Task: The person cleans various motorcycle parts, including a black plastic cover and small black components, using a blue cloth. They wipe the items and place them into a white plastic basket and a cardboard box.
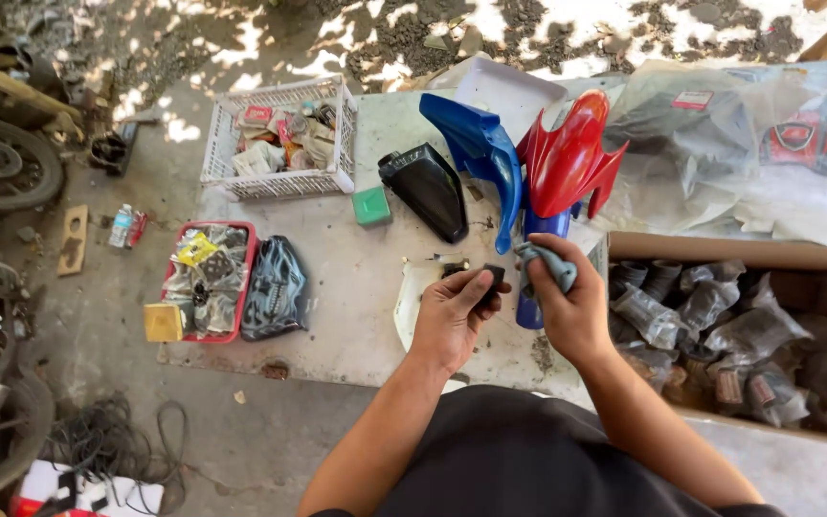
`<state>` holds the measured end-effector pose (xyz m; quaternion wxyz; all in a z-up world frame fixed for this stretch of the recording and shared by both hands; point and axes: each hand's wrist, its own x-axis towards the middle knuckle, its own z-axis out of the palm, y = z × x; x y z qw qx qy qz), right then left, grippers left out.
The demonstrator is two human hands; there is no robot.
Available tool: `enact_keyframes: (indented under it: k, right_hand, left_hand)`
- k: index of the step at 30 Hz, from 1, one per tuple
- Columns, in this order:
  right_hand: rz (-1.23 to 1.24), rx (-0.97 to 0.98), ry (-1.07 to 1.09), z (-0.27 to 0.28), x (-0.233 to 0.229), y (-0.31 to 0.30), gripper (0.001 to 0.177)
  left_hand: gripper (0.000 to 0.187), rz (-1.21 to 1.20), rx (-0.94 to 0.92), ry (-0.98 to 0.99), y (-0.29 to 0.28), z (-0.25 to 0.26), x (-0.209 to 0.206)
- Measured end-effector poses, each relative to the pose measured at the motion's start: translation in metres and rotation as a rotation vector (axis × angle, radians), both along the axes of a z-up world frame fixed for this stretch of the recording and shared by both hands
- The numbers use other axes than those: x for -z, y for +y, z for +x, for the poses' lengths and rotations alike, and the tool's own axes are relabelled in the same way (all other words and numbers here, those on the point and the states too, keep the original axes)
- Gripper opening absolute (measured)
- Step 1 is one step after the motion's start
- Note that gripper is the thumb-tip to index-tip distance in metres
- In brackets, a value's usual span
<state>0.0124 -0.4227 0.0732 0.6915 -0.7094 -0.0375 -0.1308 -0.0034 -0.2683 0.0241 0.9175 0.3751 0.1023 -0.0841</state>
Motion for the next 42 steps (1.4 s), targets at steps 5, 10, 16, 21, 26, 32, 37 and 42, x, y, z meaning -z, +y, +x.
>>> enact_keyframes:
  k: [5,10,16,21,26,32,37,42]
  right_hand:
    - [-0.421,-0.057,-0.277,-0.013,-0.013,0.018,0.026]
    - [-0.355,-0.031,-0.273,-0.014,-0.022,0.031,0.018]
    - [-0.168,0.182,0.048,-0.003,-0.021,0.034,0.019]
    - [-0.158,0.171,0.067,-0.009,-0.029,0.027,0.021]
    - [-0.418,0.091,-0.274,-0.018,-0.025,0.033,0.025]
    - [-0.28,-0.027,-0.186,-0.009,-0.01,0.026,0.019]
    - [-0.285,0.042,-0.083,-0.016,-0.001,0.029,0.021]
    - [-0.281,0.142,0.041,-0.022,-0.005,0.027,0.021]
  left_hand:
    - [0.019,0.175,0.018,-0.133,0.0,-0.005,-0.007]
    - [0.018,0.229,-0.025,-0.241,-0.003,-0.008,-0.025]
    - [0.017,0.251,-0.041,-0.318,-0.009,0.0,-0.018]
    - [0.02,0.107,0.055,-0.245,-0.009,0.005,-0.014]
    - [0.007,-0.036,-0.047,-0.12,-0.008,0.015,-0.021]
    - [0.012,-0.063,0.037,-0.096,0.005,0.014,0.017]
    - [0.01,0.069,0.105,-0.108,0.01,0.001,0.016]
    - [0.013,0.212,0.14,-0.185,0.006,-0.005,0.004]
